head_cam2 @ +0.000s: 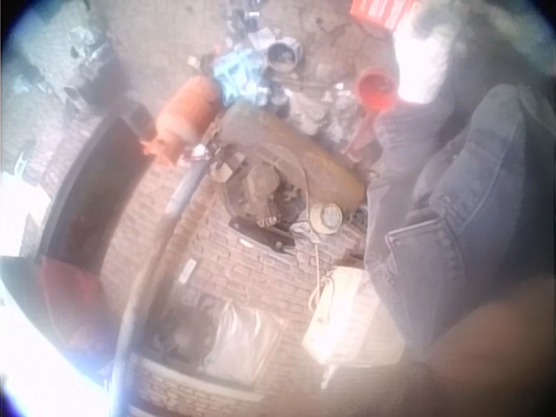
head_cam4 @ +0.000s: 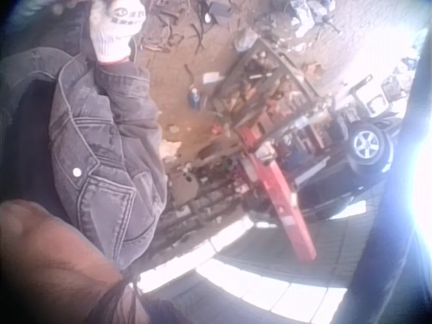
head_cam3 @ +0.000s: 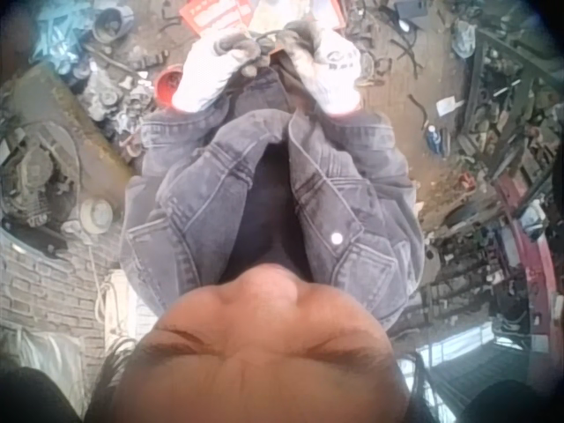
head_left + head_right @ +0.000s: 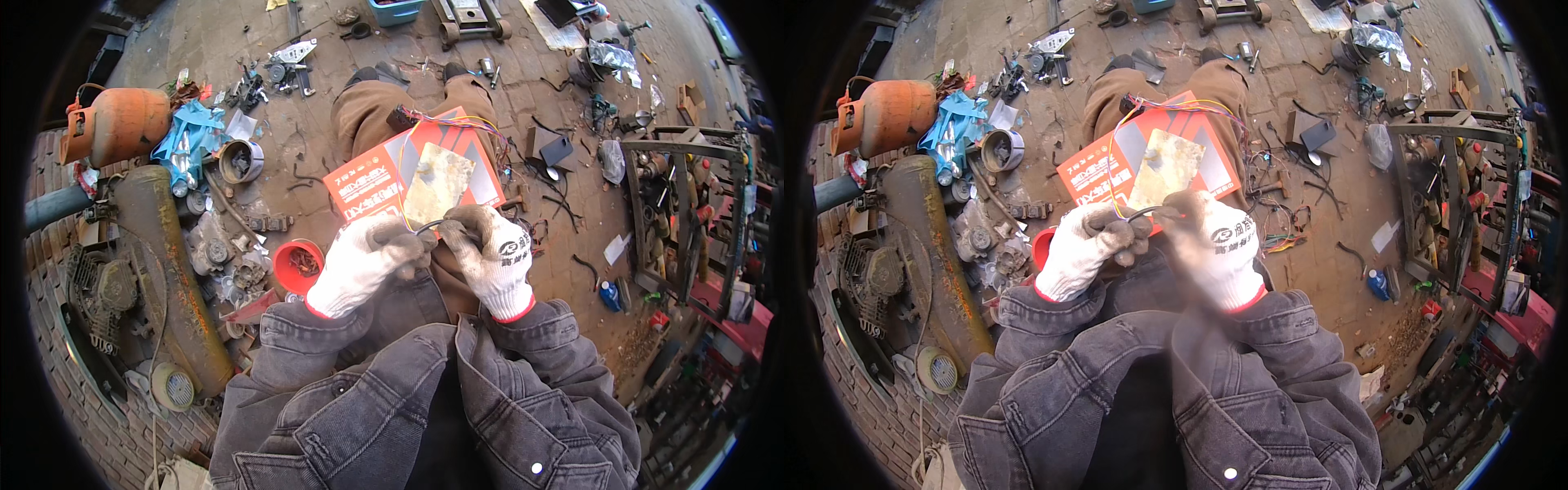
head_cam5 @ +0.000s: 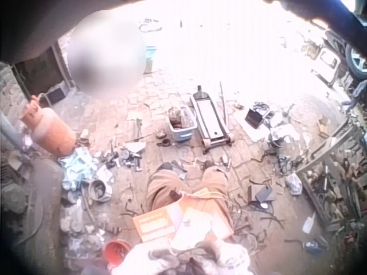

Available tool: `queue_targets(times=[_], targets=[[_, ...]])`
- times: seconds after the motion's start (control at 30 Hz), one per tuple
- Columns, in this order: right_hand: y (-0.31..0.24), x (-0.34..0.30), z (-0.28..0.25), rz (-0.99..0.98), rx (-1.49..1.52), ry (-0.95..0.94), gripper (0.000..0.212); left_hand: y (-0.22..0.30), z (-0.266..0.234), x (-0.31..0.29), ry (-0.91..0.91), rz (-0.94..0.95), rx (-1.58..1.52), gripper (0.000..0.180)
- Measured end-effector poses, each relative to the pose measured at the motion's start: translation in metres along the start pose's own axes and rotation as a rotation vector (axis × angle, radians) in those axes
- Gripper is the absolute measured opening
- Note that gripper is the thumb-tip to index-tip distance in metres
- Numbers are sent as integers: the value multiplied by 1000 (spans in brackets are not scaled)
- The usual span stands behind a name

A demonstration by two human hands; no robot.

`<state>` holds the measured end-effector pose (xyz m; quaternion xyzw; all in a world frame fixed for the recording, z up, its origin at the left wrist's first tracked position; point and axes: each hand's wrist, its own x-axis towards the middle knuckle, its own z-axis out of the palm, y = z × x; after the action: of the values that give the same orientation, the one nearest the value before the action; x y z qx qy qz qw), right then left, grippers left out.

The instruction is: The person sits on the ground and repeatedly strips the insulation from a black wire using a small knife. The wire is held against a red box while the person scrapes and cuts the outer layer to expose the inner conductor.

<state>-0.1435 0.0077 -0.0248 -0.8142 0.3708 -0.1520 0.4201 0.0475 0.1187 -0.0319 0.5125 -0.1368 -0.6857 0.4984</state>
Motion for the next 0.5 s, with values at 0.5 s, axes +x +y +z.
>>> queue_targets(times=[0.5], targets=[[-9, 2, -1, 194, 40, -53, 19, 11, -15, 22, 232, 481, 1091, 48]])
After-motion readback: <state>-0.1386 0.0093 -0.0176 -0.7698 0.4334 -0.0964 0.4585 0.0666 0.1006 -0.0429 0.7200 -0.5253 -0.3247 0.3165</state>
